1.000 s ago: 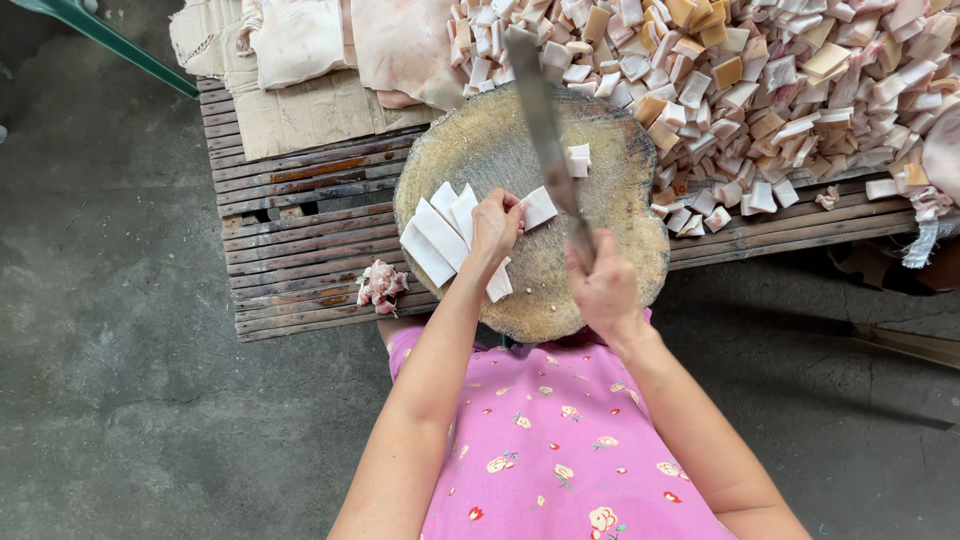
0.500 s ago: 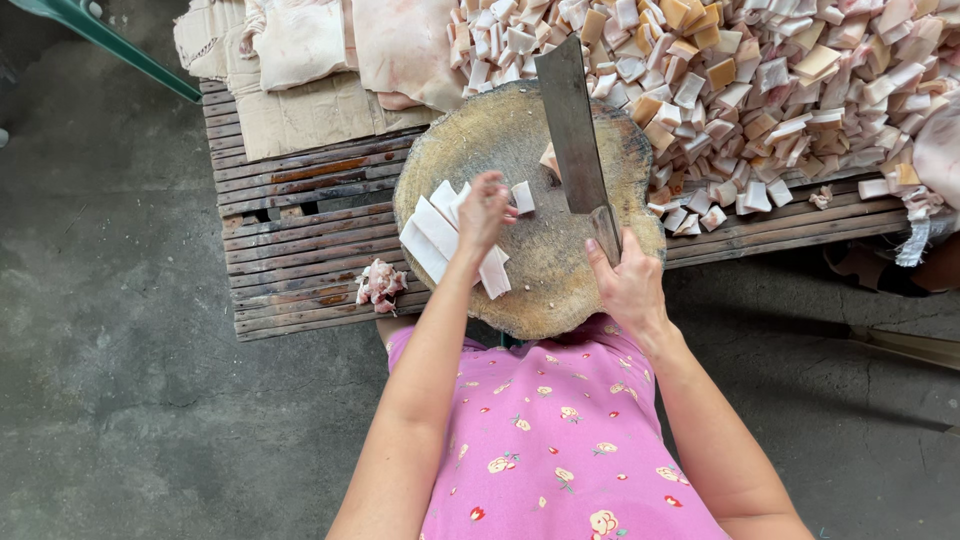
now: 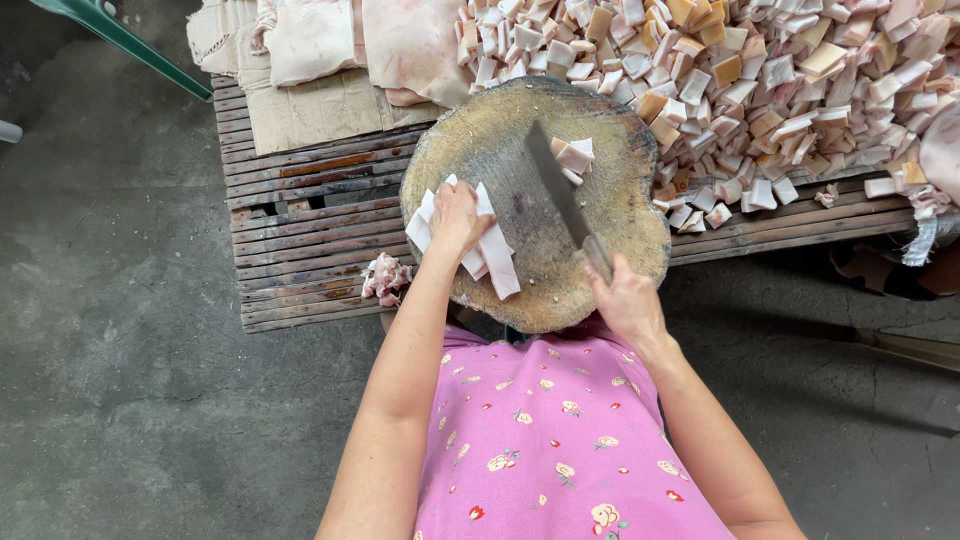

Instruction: The person cuts large pieces of pork skin into smaller rectangular strips and سپس into cubes using a large cleaver on a wooden block.

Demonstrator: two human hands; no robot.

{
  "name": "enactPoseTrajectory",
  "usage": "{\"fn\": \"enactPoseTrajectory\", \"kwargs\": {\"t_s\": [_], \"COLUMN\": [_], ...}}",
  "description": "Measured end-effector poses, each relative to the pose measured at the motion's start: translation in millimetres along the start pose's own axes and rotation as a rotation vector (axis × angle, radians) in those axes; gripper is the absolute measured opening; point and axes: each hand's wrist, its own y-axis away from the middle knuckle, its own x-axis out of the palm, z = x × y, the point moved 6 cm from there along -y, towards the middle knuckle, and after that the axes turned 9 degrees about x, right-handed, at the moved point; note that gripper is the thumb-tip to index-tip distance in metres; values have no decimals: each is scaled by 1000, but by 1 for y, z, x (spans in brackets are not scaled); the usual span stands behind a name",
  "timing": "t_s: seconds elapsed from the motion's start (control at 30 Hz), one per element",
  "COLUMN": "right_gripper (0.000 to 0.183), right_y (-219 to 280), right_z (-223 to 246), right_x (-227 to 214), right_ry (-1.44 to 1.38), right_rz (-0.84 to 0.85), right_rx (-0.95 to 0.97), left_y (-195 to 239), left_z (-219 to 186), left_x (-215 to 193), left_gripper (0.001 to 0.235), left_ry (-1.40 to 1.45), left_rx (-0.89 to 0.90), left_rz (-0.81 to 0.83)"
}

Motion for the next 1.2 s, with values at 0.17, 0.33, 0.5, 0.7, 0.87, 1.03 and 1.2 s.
{"fn": "enactPoseTrajectory", "kwargs": {"t_s": [0.17,0.33,0.5,0.7,0.87,1.03,1.2], "right_gripper": [42,42,43,43,40,40,38], "right_y": [-4,-11,-16,-6,-1,-9,-33], "right_z": [-19,-28,-31,-10,31,47,35], "right_x": [-22,-21,-25,-35,-62,-54,1], "right_ry": [-7,10,-42,-66,-149,-336,66], "right_rz": [-139,-164,-88,-58,-164,-239,-33], "right_rx": [29,36,82,101,-99,-241,-60], "left_y": [-7,-2,-19,-3,5,6,7], "left_z": [-32,-104,-100,-35,-8,-8,-10], "left_x": [-3,-26,-51,-12,0,-2,-10], "left_gripper": [65,68,52,27,22,25,23], "left_ry": [260,882,957,454,395,552,527], "left_rx": [-41,30,-5,2,-23,-128,-109], "left_rz": [182,418,93,-209,-251,-171,-189]}}
